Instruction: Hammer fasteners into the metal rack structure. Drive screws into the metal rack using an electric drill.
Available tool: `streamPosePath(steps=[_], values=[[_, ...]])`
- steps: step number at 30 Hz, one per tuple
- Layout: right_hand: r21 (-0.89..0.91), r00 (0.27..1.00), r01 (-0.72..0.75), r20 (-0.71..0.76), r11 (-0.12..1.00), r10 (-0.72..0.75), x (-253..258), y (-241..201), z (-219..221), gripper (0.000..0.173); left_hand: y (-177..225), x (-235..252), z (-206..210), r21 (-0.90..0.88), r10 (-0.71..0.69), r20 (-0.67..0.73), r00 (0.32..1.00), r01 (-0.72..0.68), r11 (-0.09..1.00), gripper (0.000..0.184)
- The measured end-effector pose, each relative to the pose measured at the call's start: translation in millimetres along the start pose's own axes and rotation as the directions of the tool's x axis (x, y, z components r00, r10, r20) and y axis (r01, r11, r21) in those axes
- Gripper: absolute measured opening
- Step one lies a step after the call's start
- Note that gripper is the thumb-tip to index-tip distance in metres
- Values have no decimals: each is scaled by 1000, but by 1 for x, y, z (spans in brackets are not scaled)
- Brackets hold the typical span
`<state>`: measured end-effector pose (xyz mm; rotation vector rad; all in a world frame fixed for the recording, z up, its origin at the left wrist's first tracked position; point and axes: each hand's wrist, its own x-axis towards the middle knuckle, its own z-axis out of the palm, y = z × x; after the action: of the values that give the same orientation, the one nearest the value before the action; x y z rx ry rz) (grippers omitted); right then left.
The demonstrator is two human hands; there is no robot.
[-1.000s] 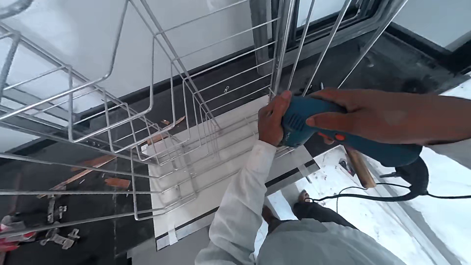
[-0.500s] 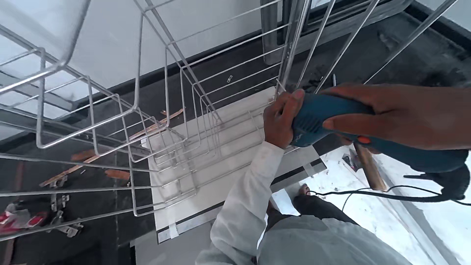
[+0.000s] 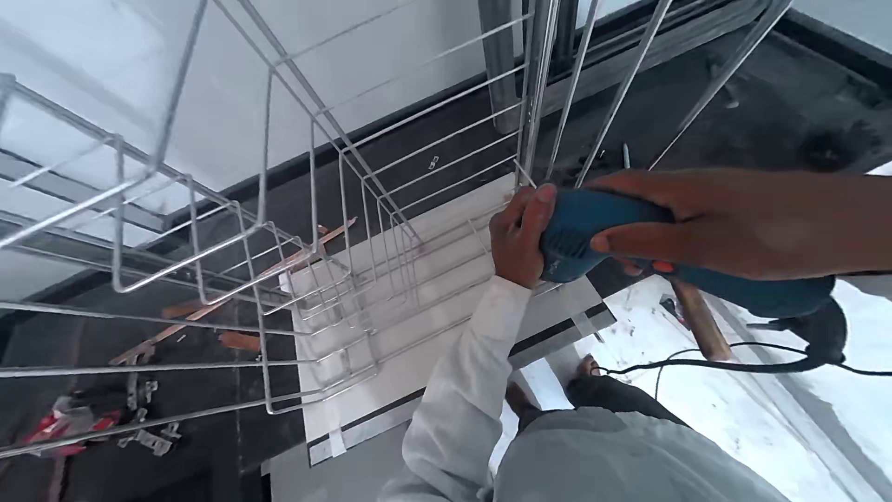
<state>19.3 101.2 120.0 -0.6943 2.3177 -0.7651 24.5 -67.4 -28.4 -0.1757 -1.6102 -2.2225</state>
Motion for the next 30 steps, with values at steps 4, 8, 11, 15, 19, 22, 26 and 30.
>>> streamPosePath(steps=[4, 8, 11, 15, 19, 22, 26, 30], values=[[-13, 997, -35, -66, 999, 34, -7, -8, 1, 36, 9, 8, 3, -26, -6, 13, 1000, 6, 1000, 31], [-52, 991, 19, -130, 998, -26, -8, -5, 5, 40, 12, 18, 2, -8, 35, 58, 998, -35, 999, 31], [-14, 991, 2, -134, 1000, -4, -1, -3, 7, 41, 9, 21, 0, 8, -15, 59, 998, 15, 1000, 31], [-11, 993, -44, -113, 999, 43, 1, -6, 9, 41, 5, 19, -2, -14, -37, 46, 998, 38, 999, 30], [-14, 994, -51, -100, 999, 50, 1, -7, 6, 40, 4, 17, -1, -25, -62, 39, 997, 63, 998, 31], [-13, 991, -64, -119, 998, 62, -1, -7, 7, 42, 5, 18, -1, -27, -49, 50, 998, 50, 998, 30], [-26, 989, -70, -133, 997, 66, 0, -10, 7, 42, 7, 23, -3, -18, -25, 68, 997, 26, 999, 30], [2, 989, -85, -124, 996, 85, 4, -10, 7, 42, 4, 22, -4, -29, -33, 58, 998, 35, 999, 30]])
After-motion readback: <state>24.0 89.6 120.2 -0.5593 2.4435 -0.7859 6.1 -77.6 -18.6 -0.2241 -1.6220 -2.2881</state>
